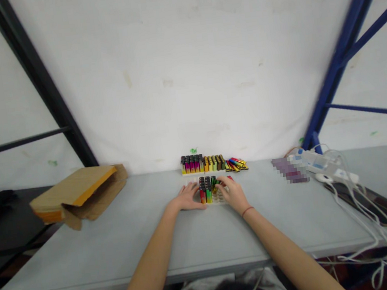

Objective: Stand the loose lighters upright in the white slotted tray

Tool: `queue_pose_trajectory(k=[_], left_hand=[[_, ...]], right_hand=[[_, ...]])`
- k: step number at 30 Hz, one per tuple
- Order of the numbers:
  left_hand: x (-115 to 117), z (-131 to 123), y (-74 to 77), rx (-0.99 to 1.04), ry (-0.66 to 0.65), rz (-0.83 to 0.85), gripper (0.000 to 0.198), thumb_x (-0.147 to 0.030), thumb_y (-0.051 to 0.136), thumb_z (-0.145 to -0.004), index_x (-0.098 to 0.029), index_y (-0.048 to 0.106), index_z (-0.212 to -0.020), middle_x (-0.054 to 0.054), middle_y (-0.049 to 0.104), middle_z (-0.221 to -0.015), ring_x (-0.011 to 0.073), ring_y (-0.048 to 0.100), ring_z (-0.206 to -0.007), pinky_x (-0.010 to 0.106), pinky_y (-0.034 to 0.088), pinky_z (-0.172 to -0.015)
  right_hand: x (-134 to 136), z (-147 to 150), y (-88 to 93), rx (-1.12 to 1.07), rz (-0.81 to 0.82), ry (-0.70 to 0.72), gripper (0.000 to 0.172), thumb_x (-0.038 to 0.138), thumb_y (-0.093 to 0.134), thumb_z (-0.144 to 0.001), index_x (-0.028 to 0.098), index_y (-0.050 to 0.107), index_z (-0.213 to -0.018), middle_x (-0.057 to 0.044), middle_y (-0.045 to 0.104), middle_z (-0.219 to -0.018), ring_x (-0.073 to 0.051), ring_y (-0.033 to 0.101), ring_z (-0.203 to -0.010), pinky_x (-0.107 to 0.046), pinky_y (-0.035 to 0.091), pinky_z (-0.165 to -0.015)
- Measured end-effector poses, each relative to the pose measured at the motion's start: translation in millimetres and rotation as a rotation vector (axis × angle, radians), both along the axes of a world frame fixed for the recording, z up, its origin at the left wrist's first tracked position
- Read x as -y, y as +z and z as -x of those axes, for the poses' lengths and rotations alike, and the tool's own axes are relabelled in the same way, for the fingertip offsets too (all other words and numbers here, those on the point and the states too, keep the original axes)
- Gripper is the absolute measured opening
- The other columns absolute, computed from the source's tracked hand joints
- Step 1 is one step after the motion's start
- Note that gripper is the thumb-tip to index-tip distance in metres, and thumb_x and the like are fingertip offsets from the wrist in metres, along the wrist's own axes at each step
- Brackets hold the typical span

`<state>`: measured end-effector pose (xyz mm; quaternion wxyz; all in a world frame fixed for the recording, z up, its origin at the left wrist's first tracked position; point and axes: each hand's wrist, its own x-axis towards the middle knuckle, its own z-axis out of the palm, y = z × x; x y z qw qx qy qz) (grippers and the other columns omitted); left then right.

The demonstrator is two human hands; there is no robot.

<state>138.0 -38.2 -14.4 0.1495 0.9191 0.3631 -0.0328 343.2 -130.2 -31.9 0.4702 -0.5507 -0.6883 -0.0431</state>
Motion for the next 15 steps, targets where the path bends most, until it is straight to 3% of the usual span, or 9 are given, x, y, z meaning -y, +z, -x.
queue_pose_trajectory(k=[4, 9, 15], left_hand=[[-0.1, 0.2, -0.4, 0.005, 0.005, -0.004, 0.107, -0.073, 0.058, -0.068, -0.014, 0.021, -0.149, 0.014, 0.011, -0.157, 0.0302, 0.003, -0.144, 0.045, 0.002, -0.116], [1.3, -0.3, 1.6, -0.011, 0.007, -0.005, 0.107, -0.073, 0.057, -0.068, -0.013, 0.021, -0.149, 0.014, 0.011, -0.157, 0.0298, 0.003, -0.144, 0.044, 0.003, -0.116], [1.4, -0.4, 2.5, -0.007, 0.003, -0.005, 0.107, -0.072, 0.056, -0.068, -0.012, 0.021, -0.149, 0.015, 0.011, -0.157, 0.0300, 0.004, -0.144, 0.045, 0.003, -0.115]], right_hand=[[1.1, -1.3, -0.5, 0.010, 0.022, 0.008, 0.023, 0.024, 0.049, -0.090, 0.016, 0.061, -0.107, -0.008, 0.068, -0.088, -0.018, 0.063, -0.077, -0.032, 0.049, -0.079], [2.8, 1.3, -0.6, 0.095, 0.043, 0.063, 0.043, 0.011, 0.044, -0.085, 0.017, 0.056, -0.126, -0.010, 0.063, -0.109, -0.019, 0.059, -0.096, -0.033, 0.047, -0.089], [5.9, 1.5, 1.9, 0.187, 0.106, 0.017, 0.050, 0.012, 0.041, -0.086, 0.018, 0.049, -0.135, -0.011, 0.060, -0.109, -0.020, 0.055, -0.099, -0.034, 0.046, -0.091]])
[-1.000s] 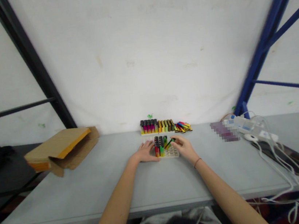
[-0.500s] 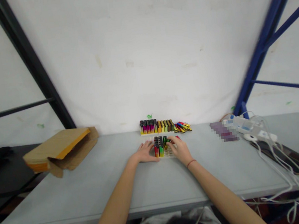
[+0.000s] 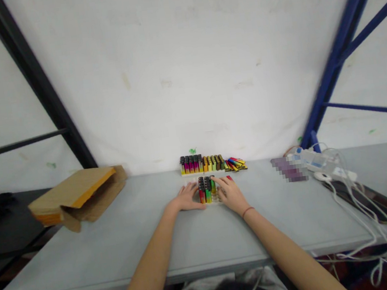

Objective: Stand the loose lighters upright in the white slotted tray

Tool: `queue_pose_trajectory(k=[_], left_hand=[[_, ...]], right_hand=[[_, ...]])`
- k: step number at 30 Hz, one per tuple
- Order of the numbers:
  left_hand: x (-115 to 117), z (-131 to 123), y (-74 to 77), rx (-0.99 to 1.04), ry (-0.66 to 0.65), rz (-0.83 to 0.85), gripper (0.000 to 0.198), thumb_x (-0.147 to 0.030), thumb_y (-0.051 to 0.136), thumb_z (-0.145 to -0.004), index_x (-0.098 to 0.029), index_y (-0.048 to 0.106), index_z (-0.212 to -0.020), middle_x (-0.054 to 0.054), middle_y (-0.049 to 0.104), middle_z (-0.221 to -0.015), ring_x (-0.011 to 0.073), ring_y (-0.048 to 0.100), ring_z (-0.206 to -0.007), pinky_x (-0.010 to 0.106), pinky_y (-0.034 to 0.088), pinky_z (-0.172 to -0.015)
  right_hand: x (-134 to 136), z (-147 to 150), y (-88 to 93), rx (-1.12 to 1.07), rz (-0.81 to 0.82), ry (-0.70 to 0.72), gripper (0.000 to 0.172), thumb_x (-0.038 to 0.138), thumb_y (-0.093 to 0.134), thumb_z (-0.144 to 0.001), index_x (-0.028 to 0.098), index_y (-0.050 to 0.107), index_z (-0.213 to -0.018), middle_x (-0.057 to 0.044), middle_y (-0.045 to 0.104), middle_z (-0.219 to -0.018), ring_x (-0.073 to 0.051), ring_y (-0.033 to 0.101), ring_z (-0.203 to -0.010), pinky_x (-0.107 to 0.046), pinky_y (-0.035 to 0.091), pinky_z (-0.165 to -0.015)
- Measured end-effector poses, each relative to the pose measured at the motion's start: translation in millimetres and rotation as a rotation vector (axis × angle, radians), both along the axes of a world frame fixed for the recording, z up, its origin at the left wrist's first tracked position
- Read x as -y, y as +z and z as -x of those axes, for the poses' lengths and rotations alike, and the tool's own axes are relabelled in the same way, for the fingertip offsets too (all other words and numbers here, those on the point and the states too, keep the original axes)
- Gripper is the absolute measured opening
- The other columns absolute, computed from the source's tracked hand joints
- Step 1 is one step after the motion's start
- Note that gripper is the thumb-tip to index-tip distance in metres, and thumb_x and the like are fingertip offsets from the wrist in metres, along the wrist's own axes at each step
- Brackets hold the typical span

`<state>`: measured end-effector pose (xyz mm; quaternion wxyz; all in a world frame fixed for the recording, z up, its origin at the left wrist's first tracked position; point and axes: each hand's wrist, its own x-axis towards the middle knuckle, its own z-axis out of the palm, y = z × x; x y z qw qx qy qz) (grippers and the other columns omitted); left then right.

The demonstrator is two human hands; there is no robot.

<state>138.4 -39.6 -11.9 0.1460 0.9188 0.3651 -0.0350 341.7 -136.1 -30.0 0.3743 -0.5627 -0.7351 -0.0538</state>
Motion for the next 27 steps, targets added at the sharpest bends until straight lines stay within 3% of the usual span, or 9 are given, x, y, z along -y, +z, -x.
queue_pose_trajectory(k=[5, 9, 12, 15, 18, 20, 23, 27], left_hand=[[-0.3, -0.1, 0.7, -0.008, 0.006, -0.007, 0.107, -0.072, 0.057, -0.068, -0.013, 0.020, -0.149, 0.015, 0.010, -0.157, 0.0303, 0.003, -0.144, 0.046, 0.004, -0.115], [-0.4, -0.4, 1.5, -0.017, 0.005, -0.006, 0.108, -0.073, 0.056, -0.068, -0.013, 0.017, -0.149, 0.016, 0.010, -0.157, 0.0310, 0.003, -0.144, 0.047, 0.005, -0.115], [-0.3, -0.3, 1.9, -0.017, 0.004, -0.001, 0.108, -0.074, 0.056, -0.068, -0.014, 0.017, -0.150, 0.015, 0.010, -0.157, 0.0314, 0.003, -0.144, 0.046, 0.004, -0.115], [-0.1, 0.3, 1.8, -0.016, 0.005, 0.007, 0.107, -0.073, 0.056, -0.068, -0.014, 0.020, -0.149, 0.015, 0.010, -0.157, 0.0308, 0.003, -0.144, 0.045, 0.003, -0.116], [-0.3, 0.6, 1.1, -0.013, 0.007, 0.000, 0.106, -0.073, 0.056, -0.069, -0.015, 0.020, -0.149, 0.015, 0.011, -0.157, 0.0310, 0.004, -0.144, 0.046, 0.004, -0.115], [-0.7, 0.5, 0.5, -0.015, 0.012, -0.001, 0.106, -0.073, 0.056, -0.069, -0.014, 0.020, -0.149, 0.015, 0.011, -0.157, 0.0317, 0.003, -0.144, 0.047, 0.005, -0.115], [-2.1, 0.1, -0.7, -0.021, 0.012, 0.002, 0.107, -0.074, 0.056, -0.069, -0.013, 0.019, -0.149, 0.015, 0.010, -0.157, 0.0321, 0.003, -0.143, 0.046, 0.004, -0.116], [-3.9, 0.2, -2.1, -0.025, 0.007, -0.001, 0.107, -0.073, 0.057, -0.069, -0.015, 0.018, -0.150, 0.014, 0.010, -0.157, 0.0320, 0.002, -0.143, 0.046, 0.004, -0.116]], right_hand=[[-2.7, -12.8, 0.1, 0.019, 0.027, -0.325, 0.048, 0.017, 0.038, -0.091, 0.014, 0.045, -0.138, -0.014, 0.058, -0.121, -0.024, 0.052, -0.108, -0.036, 0.042, -0.094], [-7.2, -33.0, -3.8, 0.039, 0.112, -0.533, 0.039, 0.027, 0.038, -0.096, 0.022, 0.054, -0.130, -0.011, 0.057, -0.129, -0.023, 0.053, -0.111, -0.035, 0.043, -0.089], [-10.0, -44.6, -4.8, 0.074, 0.233, -0.553, 0.034, 0.037, 0.040, -0.096, 0.022, 0.068, -0.107, -0.012, 0.067, -0.109, -0.022, 0.060, -0.098, -0.032, 0.043, -0.081], [-12.7, -48.2, -4.7, 0.104, 0.331, -0.537, 0.034, 0.033, 0.040, -0.096, 0.016, 0.070, -0.093, -0.014, 0.069, -0.082, -0.022, 0.063, -0.078, -0.032, 0.043, -0.074], [-14.3, -45.4, -7.2, 0.157, 0.293, -0.488, 0.023, 0.010, 0.045, -0.088, 0.012, 0.066, -0.097, -0.017, 0.067, -0.090, -0.023, 0.062, -0.082, -0.031, 0.042, -0.075], [-14.1, -42.4, -9.9, 0.200, 0.263, -0.462, 0.027, -0.001, 0.046, -0.080, 0.010, 0.064, -0.098, -0.019, 0.064, -0.099, -0.023, 0.059, -0.090, -0.031, 0.042, -0.078], [-12.6, -39.9, -10.7, 0.239, 0.266, -0.474, 0.026, 0.000, 0.044, -0.080, 0.009, 0.061, -0.096, -0.020, 0.062, -0.101, -0.024, 0.057, -0.093, -0.032, 0.041, -0.080], [-10.4, -41.0, -3.5, 0.122, 0.266, -0.502, 0.023, 0.007, 0.040, -0.085, 0.009, 0.054, -0.104, -0.018, 0.065, -0.096, -0.025, 0.060, -0.087, -0.032, 0.041, -0.076]])
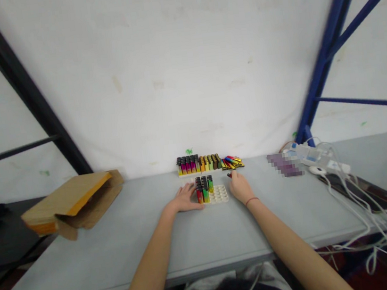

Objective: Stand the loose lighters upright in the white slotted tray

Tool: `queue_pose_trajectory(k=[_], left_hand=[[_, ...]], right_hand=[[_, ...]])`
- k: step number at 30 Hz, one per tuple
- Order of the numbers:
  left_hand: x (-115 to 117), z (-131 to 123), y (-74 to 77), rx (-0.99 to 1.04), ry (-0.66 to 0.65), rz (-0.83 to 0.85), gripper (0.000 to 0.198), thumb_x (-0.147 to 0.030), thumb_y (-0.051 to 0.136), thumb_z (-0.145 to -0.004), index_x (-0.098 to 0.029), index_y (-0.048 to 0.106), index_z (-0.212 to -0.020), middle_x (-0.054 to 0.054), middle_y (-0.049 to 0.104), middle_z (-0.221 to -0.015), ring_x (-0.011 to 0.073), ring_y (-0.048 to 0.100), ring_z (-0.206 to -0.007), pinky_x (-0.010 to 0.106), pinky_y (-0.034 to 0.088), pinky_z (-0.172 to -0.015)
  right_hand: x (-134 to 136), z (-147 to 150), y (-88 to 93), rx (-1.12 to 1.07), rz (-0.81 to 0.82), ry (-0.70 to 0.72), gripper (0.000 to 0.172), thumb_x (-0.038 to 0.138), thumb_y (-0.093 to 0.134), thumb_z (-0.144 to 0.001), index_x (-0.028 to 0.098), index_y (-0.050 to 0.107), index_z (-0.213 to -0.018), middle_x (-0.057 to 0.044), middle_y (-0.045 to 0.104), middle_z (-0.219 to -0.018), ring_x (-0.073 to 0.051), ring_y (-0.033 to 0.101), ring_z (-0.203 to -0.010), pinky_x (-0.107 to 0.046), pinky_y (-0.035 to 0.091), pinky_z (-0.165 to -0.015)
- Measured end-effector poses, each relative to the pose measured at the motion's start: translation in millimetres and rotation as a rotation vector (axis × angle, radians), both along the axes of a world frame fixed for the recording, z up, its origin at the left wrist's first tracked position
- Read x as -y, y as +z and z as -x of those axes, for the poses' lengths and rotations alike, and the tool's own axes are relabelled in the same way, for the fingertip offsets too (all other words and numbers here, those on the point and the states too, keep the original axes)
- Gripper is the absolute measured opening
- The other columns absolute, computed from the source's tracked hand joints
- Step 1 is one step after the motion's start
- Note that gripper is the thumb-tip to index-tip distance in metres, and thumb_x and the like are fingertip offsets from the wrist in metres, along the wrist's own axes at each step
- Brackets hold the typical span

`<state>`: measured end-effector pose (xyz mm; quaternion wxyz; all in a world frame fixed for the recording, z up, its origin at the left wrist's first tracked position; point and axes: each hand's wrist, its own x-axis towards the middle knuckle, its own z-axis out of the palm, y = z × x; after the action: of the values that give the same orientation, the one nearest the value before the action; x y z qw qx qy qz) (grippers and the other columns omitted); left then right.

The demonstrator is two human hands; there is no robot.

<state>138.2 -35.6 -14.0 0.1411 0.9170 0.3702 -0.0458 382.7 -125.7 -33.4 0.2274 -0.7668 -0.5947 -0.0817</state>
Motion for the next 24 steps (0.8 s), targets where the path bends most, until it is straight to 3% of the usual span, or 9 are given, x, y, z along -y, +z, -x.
queue_pose_trajectory(k=[6, 13, 18, 21, 24], left_hand=[[1.1, 0.1, 1.0, -0.005, 0.001, -0.002, 0.106, -0.073, 0.056, -0.070, -0.014, 0.019, -0.149, 0.015, 0.009, -0.157, 0.0307, 0.002, -0.144, 0.045, 0.004, -0.116], [1.9, -0.5, 1.9, -0.003, -0.003, -0.002, 0.107, -0.073, 0.057, -0.069, -0.013, 0.018, -0.149, 0.016, 0.010, -0.157, 0.0314, 0.002, -0.144, 0.047, 0.004, -0.115], [2.4, -0.3, 2.0, 0.008, -0.004, 0.003, 0.107, -0.073, 0.056, -0.069, -0.016, 0.017, -0.150, 0.015, 0.010, -0.157, 0.0318, 0.003, -0.144, 0.048, 0.004, -0.115], [2.7, -0.1, 2.5, 0.012, -0.008, 0.000, 0.106, -0.073, 0.056, -0.069, -0.014, 0.018, -0.149, 0.015, 0.010, -0.157, 0.0316, 0.003, -0.144, 0.047, 0.004, -0.115], [2.7, 0.0, 2.7, 0.011, -0.008, 0.002, 0.107, -0.073, 0.056, -0.069, -0.014, 0.019, -0.149, 0.016, 0.009, -0.157, 0.0308, 0.003, -0.144, 0.046, 0.004, -0.115]], right_hand=[[-0.3, 1.8, 1.3, -0.207, -0.182, 0.136, 0.023, 0.025, 0.036, -0.094, 0.013, 0.053, -0.104, -0.014, 0.067, -0.099, -0.021, 0.063, -0.085, -0.028, 0.043, -0.073], [-2.6, 7.6, -4.6, -0.421, -0.313, 0.282, 0.030, 0.039, 0.032, -0.095, 0.018, 0.053, -0.099, -0.007, 0.065, -0.083, -0.020, 0.061, -0.075, -0.029, 0.044, -0.067], [2.0, 10.9, 1.4, -0.509, -0.387, 0.210, 0.035, 0.048, 0.033, -0.092, 0.021, 0.051, -0.079, -0.001, 0.056, -0.064, -0.017, 0.053, -0.059, -0.026, 0.038, -0.057], [5.5, 12.6, 3.8, -0.580, -0.401, 0.110, 0.047, 0.054, 0.030, -0.092, 0.022, 0.041, -0.059, 0.002, 0.044, -0.051, -0.015, 0.045, -0.052, -0.026, 0.029, -0.052], [7.0, 13.1, 4.4, -0.727, -0.396, 0.075, 0.053, 0.051, 0.022, -0.094, 0.023, 0.034, -0.051, 0.002, 0.038, -0.046, -0.013, 0.041, -0.048, -0.027, 0.026, -0.050]])
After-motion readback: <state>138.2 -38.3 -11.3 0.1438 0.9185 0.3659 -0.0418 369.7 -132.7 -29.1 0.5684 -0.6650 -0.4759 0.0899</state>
